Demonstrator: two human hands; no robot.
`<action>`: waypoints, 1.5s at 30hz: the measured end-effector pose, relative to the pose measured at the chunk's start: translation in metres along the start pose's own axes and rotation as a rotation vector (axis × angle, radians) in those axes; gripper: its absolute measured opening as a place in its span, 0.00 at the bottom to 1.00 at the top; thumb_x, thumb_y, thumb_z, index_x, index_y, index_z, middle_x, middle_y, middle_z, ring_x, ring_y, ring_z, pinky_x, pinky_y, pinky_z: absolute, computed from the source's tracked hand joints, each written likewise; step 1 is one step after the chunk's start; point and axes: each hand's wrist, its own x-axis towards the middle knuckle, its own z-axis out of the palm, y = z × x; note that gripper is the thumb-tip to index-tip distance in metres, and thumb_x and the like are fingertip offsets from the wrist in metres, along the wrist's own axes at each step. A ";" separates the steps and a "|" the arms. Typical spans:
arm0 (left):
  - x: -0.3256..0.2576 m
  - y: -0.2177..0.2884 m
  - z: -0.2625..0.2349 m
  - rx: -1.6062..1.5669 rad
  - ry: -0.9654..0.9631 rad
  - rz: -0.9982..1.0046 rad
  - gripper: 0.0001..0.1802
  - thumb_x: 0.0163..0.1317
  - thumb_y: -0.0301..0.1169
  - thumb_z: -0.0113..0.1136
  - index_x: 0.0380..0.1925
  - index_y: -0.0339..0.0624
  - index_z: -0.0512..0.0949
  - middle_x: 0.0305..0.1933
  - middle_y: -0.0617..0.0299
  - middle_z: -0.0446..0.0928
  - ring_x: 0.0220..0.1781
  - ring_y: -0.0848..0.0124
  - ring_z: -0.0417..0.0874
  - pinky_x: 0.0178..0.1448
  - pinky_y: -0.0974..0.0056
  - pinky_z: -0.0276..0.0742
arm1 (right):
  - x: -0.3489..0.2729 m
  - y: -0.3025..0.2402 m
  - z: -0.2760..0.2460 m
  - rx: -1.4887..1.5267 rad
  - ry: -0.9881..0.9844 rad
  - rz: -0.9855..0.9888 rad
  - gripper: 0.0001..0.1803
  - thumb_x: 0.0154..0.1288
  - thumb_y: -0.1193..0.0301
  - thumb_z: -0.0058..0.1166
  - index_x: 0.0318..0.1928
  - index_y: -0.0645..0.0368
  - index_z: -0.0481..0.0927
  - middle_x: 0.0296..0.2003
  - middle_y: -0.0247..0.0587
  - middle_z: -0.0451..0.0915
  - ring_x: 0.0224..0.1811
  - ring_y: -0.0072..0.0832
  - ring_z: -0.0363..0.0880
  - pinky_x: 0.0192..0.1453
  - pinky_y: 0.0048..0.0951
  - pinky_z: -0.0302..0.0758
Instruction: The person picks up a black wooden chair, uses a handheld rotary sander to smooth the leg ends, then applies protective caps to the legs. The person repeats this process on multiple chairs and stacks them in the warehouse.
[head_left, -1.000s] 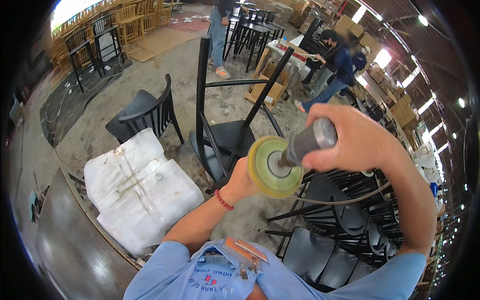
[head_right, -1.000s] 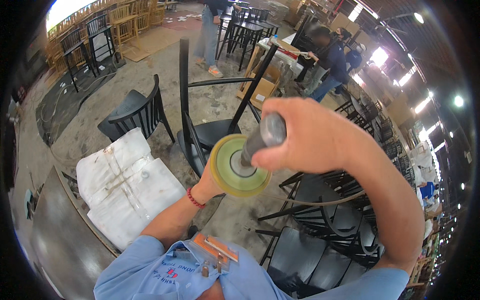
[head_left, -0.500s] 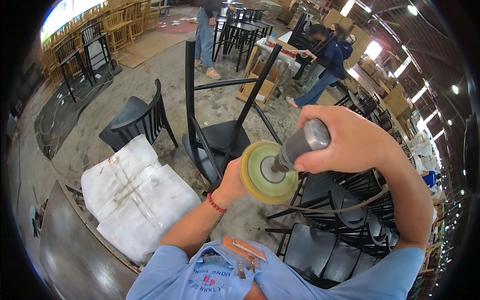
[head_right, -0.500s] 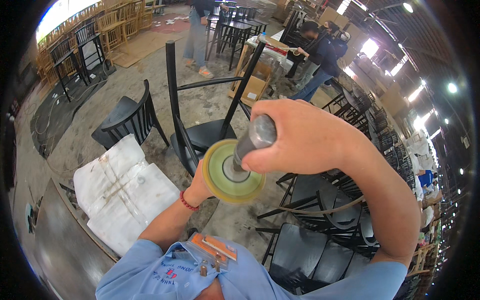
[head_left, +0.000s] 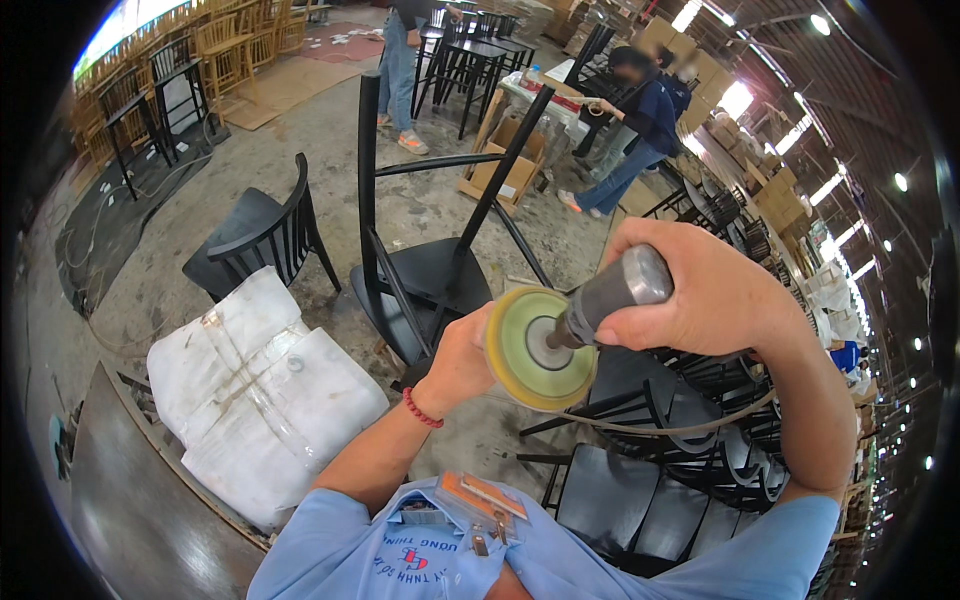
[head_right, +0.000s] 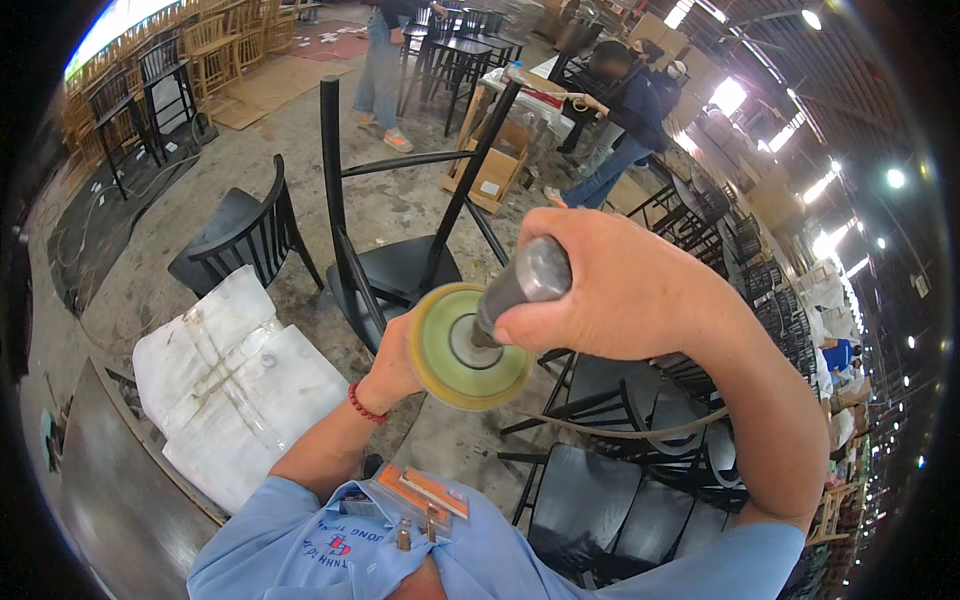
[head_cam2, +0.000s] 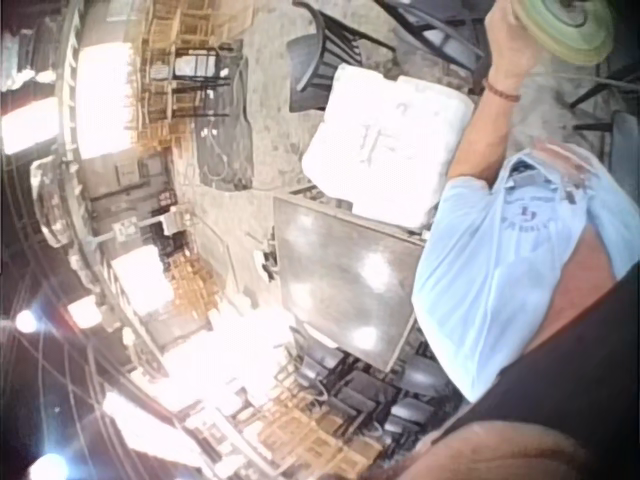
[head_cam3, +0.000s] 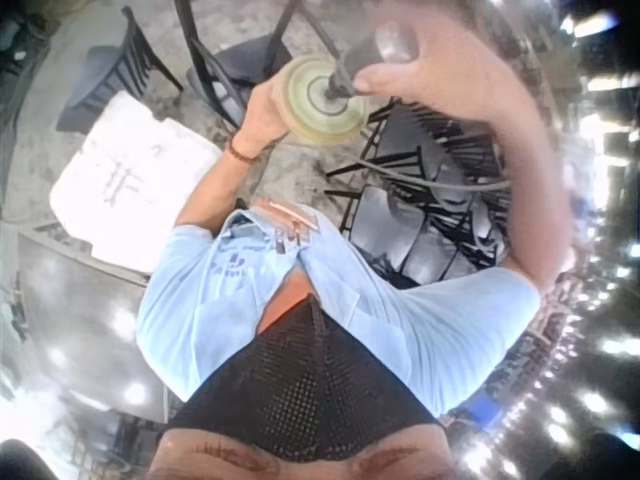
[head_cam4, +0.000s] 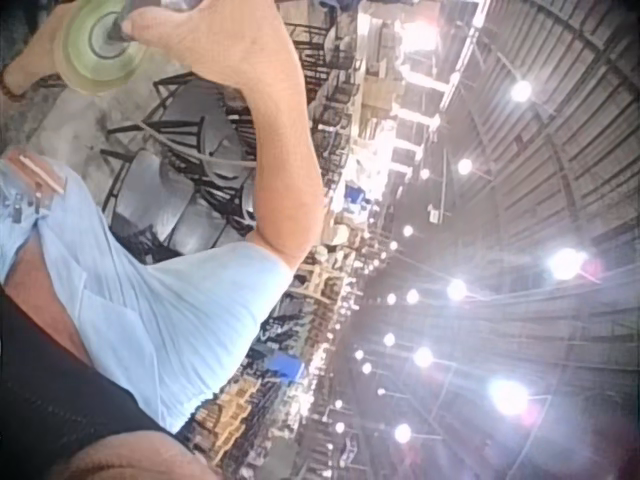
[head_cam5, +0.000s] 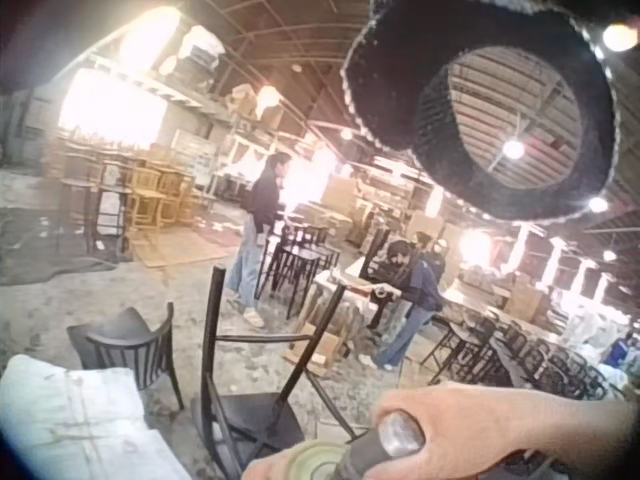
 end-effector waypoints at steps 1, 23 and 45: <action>-0.002 0.001 0.000 -0.013 -0.014 -0.030 0.17 0.50 0.30 0.70 0.40 0.39 0.77 0.34 0.54 0.82 0.35 0.62 0.85 0.43 0.63 0.78 | 0.001 -0.005 0.004 0.010 -0.020 0.030 0.27 0.47 0.53 0.67 0.38 0.63 0.77 0.29 0.48 0.79 0.36 0.37 0.81 0.42 0.37 0.74; -0.036 -0.020 -0.023 0.285 0.051 -0.160 0.36 0.47 0.26 0.72 0.55 0.36 0.63 0.53 0.52 0.69 0.56 0.61 0.74 0.62 0.58 0.69 | -0.038 0.129 -0.051 0.455 0.451 0.291 0.20 0.59 0.61 0.60 0.46 0.61 0.74 0.26 0.40 0.80 0.22 0.23 0.79 0.23 0.25 0.75; 0.174 -0.144 0.272 -0.003 -0.335 0.068 0.32 0.53 0.36 0.71 0.58 0.40 0.73 0.53 0.53 0.81 0.53 0.59 0.83 0.56 0.62 0.77 | 0.022 0.329 -0.078 0.026 0.063 -0.057 0.25 0.47 0.59 0.68 0.42 0.62 0.76 0.24 0.37 0.78 0.28 0.25 0.79 0.34 0.29 0.74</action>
